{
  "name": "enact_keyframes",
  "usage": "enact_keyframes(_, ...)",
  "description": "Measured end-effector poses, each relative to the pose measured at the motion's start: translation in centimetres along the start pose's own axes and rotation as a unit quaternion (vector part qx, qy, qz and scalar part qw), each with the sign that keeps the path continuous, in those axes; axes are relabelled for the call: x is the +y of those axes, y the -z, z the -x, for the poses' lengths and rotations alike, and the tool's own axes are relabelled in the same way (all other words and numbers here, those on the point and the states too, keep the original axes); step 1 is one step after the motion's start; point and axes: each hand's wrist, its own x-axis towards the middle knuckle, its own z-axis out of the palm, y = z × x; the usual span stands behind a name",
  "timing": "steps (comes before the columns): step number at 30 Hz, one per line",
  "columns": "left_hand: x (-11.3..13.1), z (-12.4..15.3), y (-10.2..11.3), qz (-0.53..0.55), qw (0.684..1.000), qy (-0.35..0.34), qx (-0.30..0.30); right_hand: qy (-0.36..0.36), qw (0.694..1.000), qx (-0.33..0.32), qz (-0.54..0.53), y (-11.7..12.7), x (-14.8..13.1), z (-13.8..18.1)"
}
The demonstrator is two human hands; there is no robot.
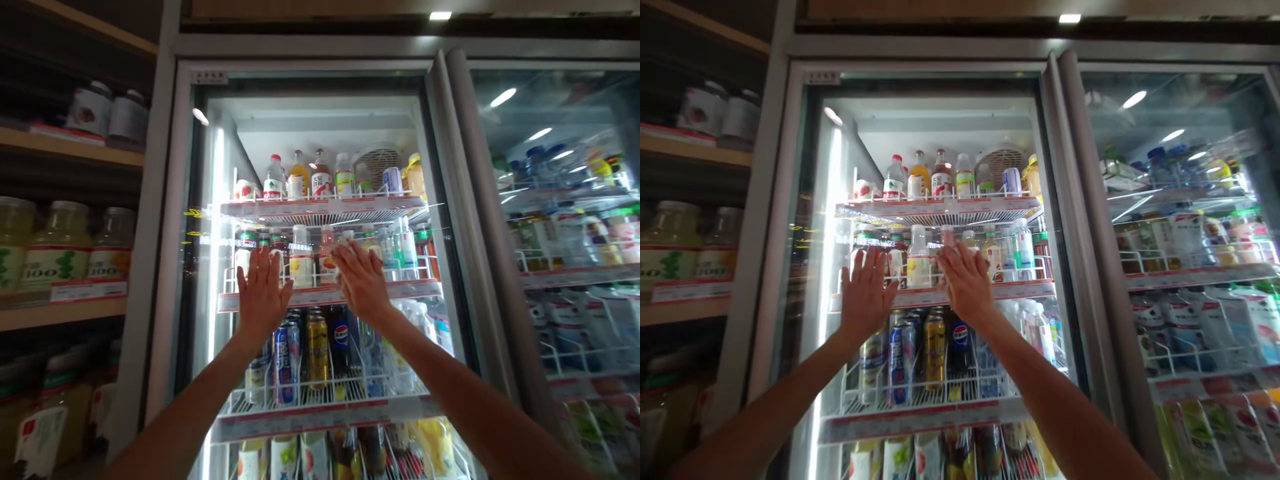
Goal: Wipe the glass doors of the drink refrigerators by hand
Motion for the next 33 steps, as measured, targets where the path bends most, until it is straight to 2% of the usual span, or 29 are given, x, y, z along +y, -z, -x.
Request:
enact_keyframes(2,0.1,0.1,-0.1,-0.004,1.000,0.005,-0.003,-0.098,0.994,0.033,0.017,0.7,2.7,-0.1)
enact_keyframes(4,0.2,0.1,-0.1,-0.007,1.000,0.012,-0.008,-0.214,0.973,0.080,0.038,1.2,5.5,-0.5)
enact_keyframes(6,0.4,0.0,-0.1,-0.012,1.000,0.014,-0.018,-0.253,0.961,0.106,0.045,1.1,6.1,-0.8)
enact_keyframes(8,0.5,-0.1,0.1,-0.017,0.999,0.016,-0.024,-0.197,0.975,0.095,0.029,0.5,3.7,-0.7)
enact_keyframes(10,0.7,0.0,0.3,-0.016,0.999,0.016,-0.026,-0.086,0.995,0.050,0.003,0.0,0.3,0.0)
enact_keyframes(12,0.7,0.2,0.4,-0.011,1.000,0.015,-0.023,-0.014,1.000,0.011,-0.012,-0.2,-1.3,0.8)
enact_keyframes(14,0.8,0.6,0.4,-0.005,1.000,0.008,-0.025,-0.051,0.999,0.013,-0.004,0.2,0.1,1.6)
enact_keyframes(17,0.9,1.1,0.2,-0.005,1.000,0.002,-0.025,-0.215,0.971,0.094,0.036,1.0,5.1,2.3)
enact_keyframes(18,0.9,1.2,0.2,-0.006,1.000,0.002,-0.025,-0.249,0.960,0.118,0.047,1.1,6.1,2.5)
enact_keyframes(20,0.9,1.2,0.1,-0.009,1.000,0.006,-0.026,-0.250,0.958,0.134,0.051,1.1,5.6,3.0)
enact_keyframes(21,0.9,1.2,0.1,-0.010,1.000,0.007,-0.025,-0.218,0.967,0.121,0.044,0.9,4.2,3.3)
enact_keyframes(24,1.0,1.6,0.1,-0.011,1.000,0.001,-0.023,-0.052,0.998,0.034,-0.002,0.5,-0.7,4.7)
enact_keyframes(26,1.3,2.4,0.1,-0.012,1.000,-0.017,-0.014,-0.009,1.000,0.011,-0.012,0.6,-1.4,5.6)
enact_keyframes(28,1.7,3.3,0.1,-0.016,0.999,-0.030,-0.004,-0.079,0.996,0.045,0.010,1.0,0.7,6.2)
enact_keyframes(31,2.3,4.1,-0.1,-0.032,0.999,-0.030,0.004,-0.230,0.964,0.125,0.049,1.1,4.5,6.2)
enact_keyframes(33,2.4,4.1,-0.1,-0.034,0.999,-0.027,0.002,-0.245,0.959,0.137,0.040,0.7,3.9,5.8)
